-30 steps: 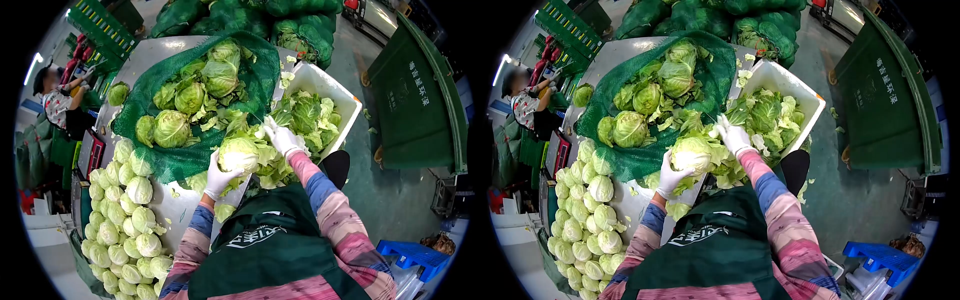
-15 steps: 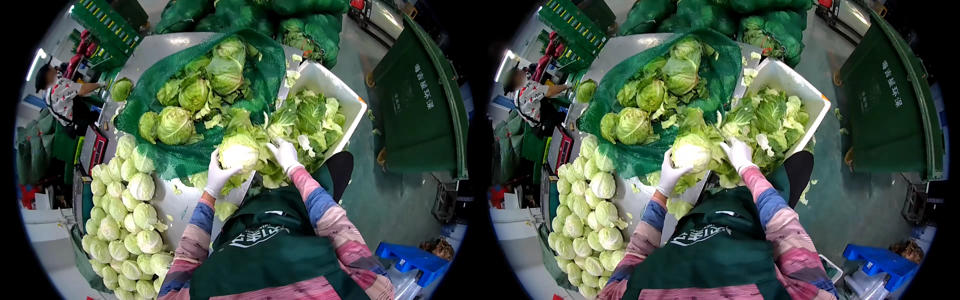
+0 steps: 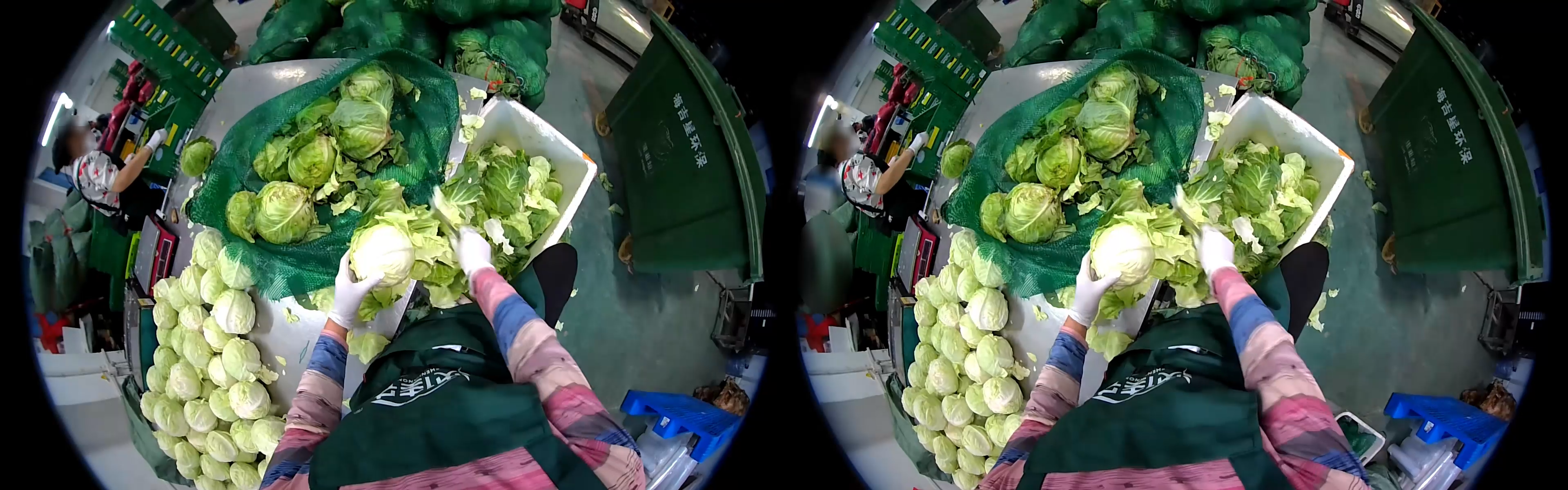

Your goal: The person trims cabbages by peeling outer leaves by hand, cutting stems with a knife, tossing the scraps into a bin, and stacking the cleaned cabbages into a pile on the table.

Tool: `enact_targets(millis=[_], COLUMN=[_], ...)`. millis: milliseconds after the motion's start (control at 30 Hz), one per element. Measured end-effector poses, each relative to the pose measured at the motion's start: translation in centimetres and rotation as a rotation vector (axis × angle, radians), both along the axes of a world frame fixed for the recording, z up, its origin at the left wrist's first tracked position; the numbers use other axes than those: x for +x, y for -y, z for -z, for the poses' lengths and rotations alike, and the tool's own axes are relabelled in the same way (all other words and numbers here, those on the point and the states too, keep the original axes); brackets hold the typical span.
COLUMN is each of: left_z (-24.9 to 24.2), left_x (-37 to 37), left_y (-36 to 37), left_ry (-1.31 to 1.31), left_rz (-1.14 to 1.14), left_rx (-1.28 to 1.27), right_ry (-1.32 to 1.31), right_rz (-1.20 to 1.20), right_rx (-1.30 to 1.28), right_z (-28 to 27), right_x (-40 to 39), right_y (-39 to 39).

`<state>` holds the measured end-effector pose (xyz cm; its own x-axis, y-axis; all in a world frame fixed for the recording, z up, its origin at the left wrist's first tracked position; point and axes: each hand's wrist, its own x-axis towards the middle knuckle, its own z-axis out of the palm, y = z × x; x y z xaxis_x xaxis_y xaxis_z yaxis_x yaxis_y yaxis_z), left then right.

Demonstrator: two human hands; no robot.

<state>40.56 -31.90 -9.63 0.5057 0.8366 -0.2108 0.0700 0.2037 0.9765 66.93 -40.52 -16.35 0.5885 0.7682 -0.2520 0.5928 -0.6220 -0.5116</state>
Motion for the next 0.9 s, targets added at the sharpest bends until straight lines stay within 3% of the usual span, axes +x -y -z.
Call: enact_targets(millis=[67,133,167,200,267,333,400,433,467,533,633,733,800,900], left_z=[-0.3,-1.3,-2.2,-3.4,-5.2,-5.3,-3.0,-3.2,-3.2,-3.0,-2.6,-3.0,-2.1,-2.3], left_x=[0.1,0.8,1.3,2.2,4.1,5.0,5.2,5.6,6.0,6.8,6.4,7.0,7.3,8.0], left_y=[-0.4,-1.0,-1.8,-2.2,-2.8,-2.7,-3.4,-3.5,-3.0,-1.9,-1.1,0.1,0.5,0.5], left_ry=[0.025,-0.11,-0.212,-0.213,-0.466,-0.433,-0.399,-0.39,-0.389,-0.707,-0.594,-0.555,-0.504,-0.584], left_rz=[-0.005,0.11,0.23,0.23,0.355,0.156,0.116,0.125,0.125,0.041,0.017,-0.026,-0.084,-0.078], left_rx=[-0.043,0.087,0.237,0.232,0.833,0.641,0.415,0.266,0.263,0.569,0.538,0.507,0.4,0.435], right_ry=[-0.012,-0.101,-0.187,-0.277,-0.217,-0.185,-0.333,-0.271,-0.297,-0.417,-0.123,0.022,0.116,0.205], right_rz=[0.052,0.155,0.093,0.034,-0.026,-0.046,-0.046,-0.038,-0.032,-0.147,-0.033,-0.215,-0.384,-0.477], right_rx=[0.171,0.288,0.288,0.288,0.431,0.351,0.335,0.348,0.338,0.492,0.122,0.273,0.191,0.141], right_z=[-1.4,-3.5,-6.0,-7.8,-8.3,-6.8,-6.8,-7.4,-8.2,-5.5,-11.8,-10.7,-11.4,-11.9], right_x=[0.0,-0.8,-0.9,-1.2,-2.0,-2.2,-2.5,-3.4,-4.3,-3.9,-2.7,-2.3,-3.1,-2.9], right_y=[1.9,1.7,1.2,0.5,-1.1,-1.9,-1.3,-0.5,0.1,0.1,0.7,0.1,-0.2,-0.7])
